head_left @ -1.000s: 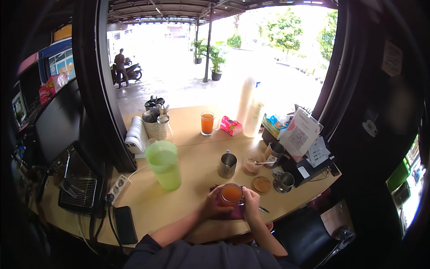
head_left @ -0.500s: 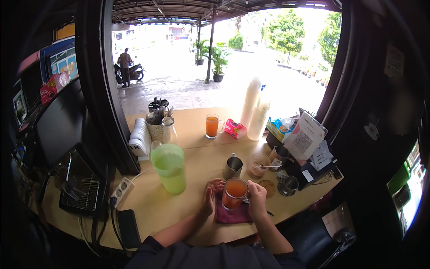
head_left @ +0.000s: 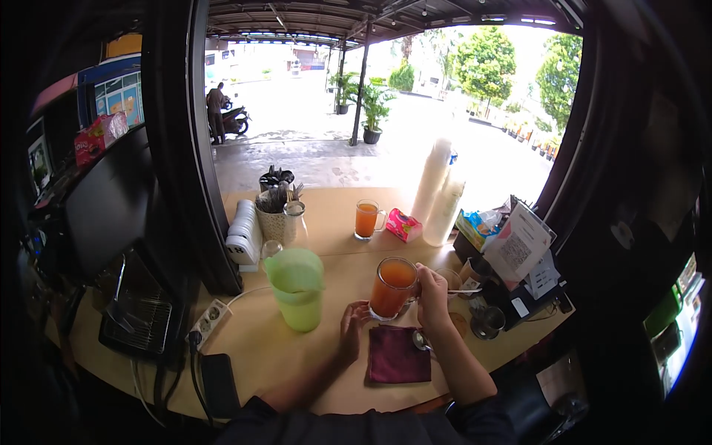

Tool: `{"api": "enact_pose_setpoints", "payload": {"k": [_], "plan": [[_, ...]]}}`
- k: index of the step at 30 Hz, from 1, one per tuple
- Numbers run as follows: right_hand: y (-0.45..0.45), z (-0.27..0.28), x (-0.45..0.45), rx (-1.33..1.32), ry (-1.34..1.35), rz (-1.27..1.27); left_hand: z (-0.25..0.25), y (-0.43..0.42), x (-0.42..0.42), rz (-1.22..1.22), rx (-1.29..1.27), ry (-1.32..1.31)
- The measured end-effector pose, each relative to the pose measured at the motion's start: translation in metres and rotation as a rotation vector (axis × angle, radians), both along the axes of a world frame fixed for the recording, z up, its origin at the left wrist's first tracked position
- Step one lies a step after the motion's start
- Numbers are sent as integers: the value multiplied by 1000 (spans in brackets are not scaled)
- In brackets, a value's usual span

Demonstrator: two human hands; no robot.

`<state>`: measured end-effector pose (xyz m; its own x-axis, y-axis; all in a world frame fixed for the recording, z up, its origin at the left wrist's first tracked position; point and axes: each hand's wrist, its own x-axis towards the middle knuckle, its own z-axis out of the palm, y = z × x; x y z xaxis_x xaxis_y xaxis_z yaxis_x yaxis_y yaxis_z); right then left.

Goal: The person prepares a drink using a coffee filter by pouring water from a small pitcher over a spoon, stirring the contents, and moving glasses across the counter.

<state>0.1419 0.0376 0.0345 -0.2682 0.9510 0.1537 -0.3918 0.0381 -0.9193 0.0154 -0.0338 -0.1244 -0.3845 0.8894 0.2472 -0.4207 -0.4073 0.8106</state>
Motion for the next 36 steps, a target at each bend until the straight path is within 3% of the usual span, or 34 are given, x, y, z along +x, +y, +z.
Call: {"api": "enact_pose_setpoints", "payload": {"k": [10, 21, 31, 36], "plan": [[67, -7, -55, 86, -54, -92, -3, 10, -18, 19, 75, -95], [149, -59, -126, 65, -17, -168, -7, 11, -19, 58, 73, -165], [149, -53, -169, -4, 0, -191, -13, 13, -20, 59, 88, -151], [175, -79, -188, -8, 0, -190, -9, 11, -21, 66, 30, -193]]}}
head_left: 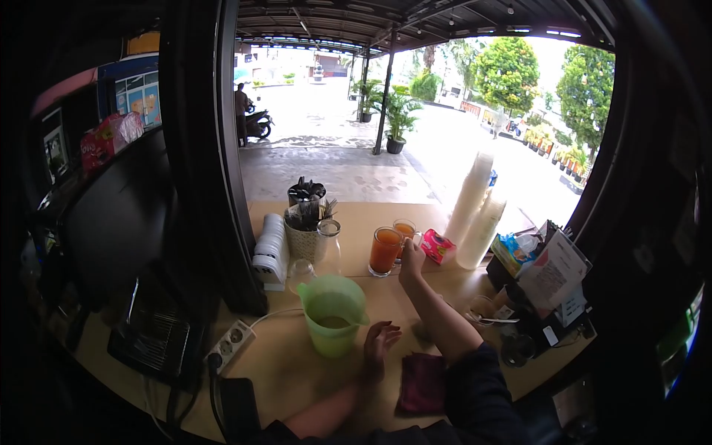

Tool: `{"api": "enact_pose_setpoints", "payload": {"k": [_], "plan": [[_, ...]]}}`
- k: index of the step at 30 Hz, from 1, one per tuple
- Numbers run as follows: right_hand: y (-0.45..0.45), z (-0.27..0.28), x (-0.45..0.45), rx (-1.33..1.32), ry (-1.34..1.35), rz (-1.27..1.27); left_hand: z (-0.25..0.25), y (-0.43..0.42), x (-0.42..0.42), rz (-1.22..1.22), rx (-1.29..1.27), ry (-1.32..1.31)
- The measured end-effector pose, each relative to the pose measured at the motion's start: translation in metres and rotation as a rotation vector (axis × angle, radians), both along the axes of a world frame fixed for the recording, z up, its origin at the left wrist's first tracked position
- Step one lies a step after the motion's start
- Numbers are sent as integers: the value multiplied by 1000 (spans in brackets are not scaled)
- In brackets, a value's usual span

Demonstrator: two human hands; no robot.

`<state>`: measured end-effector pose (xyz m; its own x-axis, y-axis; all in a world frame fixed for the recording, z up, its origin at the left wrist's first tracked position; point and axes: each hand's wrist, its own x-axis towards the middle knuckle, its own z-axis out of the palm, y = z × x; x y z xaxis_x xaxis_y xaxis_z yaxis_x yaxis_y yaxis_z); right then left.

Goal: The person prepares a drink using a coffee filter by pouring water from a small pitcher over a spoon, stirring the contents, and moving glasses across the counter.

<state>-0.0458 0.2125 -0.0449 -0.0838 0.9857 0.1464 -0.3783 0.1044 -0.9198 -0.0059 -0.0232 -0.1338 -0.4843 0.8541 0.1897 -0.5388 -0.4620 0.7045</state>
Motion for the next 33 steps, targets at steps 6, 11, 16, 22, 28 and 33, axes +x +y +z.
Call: {"api": "enact_pose_setpoints", "payload": {"k": [6, 11, 16, 22, 28, 33], "plan": [[3, 0, -11, -30, 20, -20, -1, 2, -1, 4, -50, -18], [14, -9, -21, -51, 3, -76, 3, -1, -2, -4, -52, -26], [32, -27, -31, -64, -83, -187, 1, 0, -1, 13, -28, -6], [35, -33, -30, -52, -4, -133, 2, -2, 0, 8, -36, 11], [38, -35, -33, -42, 57, -129, -9, 2, 1, 7, -61, -3], [47, -49, -38, -24, 36, -198, -15, 2, 1, -29, -20, 25]]}}
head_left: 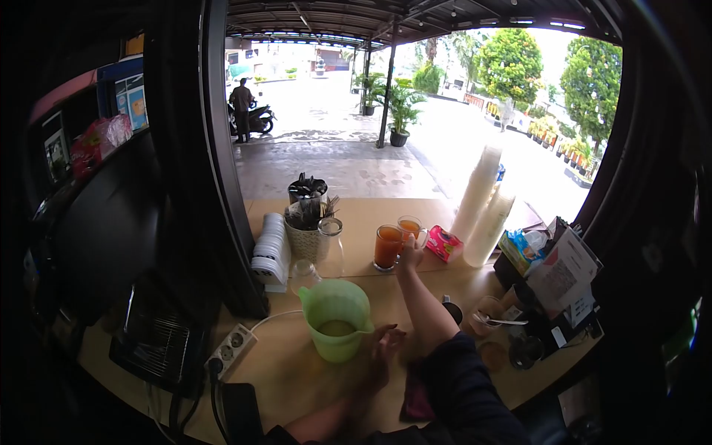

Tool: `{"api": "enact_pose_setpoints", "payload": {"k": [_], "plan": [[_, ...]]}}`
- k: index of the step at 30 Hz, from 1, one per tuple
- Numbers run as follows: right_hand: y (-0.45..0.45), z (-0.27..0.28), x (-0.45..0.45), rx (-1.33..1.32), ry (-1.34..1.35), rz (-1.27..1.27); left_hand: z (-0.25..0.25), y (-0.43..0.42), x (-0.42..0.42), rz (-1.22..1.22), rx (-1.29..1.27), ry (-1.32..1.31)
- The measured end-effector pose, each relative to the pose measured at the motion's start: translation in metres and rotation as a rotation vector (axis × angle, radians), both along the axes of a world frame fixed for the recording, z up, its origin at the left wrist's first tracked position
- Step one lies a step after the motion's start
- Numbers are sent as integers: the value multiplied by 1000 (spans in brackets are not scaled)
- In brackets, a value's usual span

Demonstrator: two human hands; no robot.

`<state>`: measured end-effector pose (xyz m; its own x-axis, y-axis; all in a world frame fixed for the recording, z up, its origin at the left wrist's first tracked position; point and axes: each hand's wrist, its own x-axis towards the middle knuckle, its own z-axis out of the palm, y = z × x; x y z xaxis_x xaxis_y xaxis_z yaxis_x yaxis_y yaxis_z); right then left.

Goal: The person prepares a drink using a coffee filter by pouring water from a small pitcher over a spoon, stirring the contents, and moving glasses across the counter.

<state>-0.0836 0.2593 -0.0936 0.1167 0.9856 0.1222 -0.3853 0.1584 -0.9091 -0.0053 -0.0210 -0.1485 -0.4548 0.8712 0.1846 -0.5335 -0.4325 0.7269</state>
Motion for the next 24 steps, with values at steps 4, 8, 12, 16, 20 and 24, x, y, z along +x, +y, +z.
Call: {"api": "enact_pose_setpoints", "payload": {"k": [4, 8, 12, 16, 20, 24], "plan": [[-30, 10, -3, 74, -651, -615, -8, 3, 1, 16, 80, 18], [-60, 7, 3, 184, -741, -692, -5, 4, 0, 126, 34, -55], [-85, 0, 8, 298, -614, -215, -5, 5, 2, 150, 91, -162], [-96, -20, 4, 280, -726, -95, -3, 5, 1, 142, 165, -123], [-88, -29, 2, 303, -761, -92, 8, -2, 3, 165, 50, -107], [-73, -31, -3, 272, -841, -108, -8, 6, -3, 87, 91, -138]]}}
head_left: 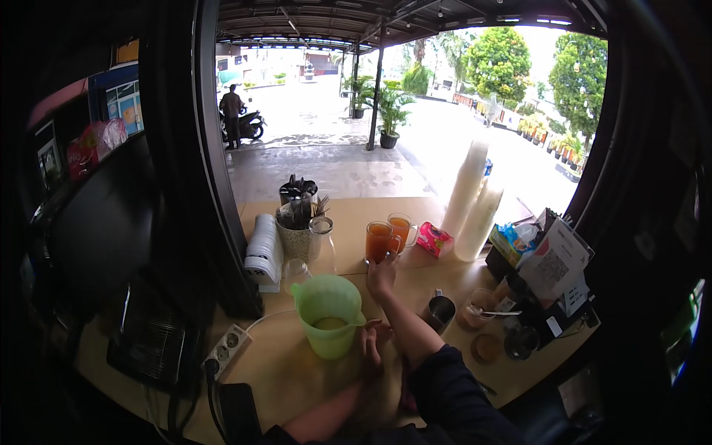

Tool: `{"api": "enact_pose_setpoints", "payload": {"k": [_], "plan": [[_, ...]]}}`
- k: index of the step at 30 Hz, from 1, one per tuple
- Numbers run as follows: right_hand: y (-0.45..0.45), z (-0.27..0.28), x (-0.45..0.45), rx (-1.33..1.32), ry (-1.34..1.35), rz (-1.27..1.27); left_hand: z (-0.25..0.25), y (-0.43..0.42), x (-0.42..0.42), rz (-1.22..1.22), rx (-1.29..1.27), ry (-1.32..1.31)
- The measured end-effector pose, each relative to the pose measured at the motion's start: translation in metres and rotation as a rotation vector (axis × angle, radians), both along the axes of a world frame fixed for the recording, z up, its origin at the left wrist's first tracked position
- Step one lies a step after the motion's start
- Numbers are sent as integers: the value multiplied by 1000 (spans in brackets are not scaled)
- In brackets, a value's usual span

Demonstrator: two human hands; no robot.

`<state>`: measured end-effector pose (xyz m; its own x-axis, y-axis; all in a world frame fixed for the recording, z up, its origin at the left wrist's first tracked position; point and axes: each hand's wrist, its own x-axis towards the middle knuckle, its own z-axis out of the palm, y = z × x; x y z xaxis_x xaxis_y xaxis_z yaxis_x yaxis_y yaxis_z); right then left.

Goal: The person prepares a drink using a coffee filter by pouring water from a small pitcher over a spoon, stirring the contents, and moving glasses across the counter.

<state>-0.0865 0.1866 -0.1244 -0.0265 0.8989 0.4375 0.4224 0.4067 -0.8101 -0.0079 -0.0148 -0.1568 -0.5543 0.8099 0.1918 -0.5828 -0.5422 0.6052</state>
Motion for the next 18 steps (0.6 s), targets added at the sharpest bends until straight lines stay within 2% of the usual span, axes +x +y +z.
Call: {"api": "enact_pose_setpoints", "payload": {"k": [3, 7, 9, 18], "plan": [[-4, 5, 2, -34, -52, 4, 13, -9, 2, 46, -53, 116], [-4, 10, 2, -45, -59, 12, 21, -11, 3, 58, -52, 119], [-1, 8, 0, -41, -70, 18, 14, -11, 0, 78, -149, 325], [5, 6, -6, -11, -76, 21, 29, -16, 3, 26, -105, 139]]}}
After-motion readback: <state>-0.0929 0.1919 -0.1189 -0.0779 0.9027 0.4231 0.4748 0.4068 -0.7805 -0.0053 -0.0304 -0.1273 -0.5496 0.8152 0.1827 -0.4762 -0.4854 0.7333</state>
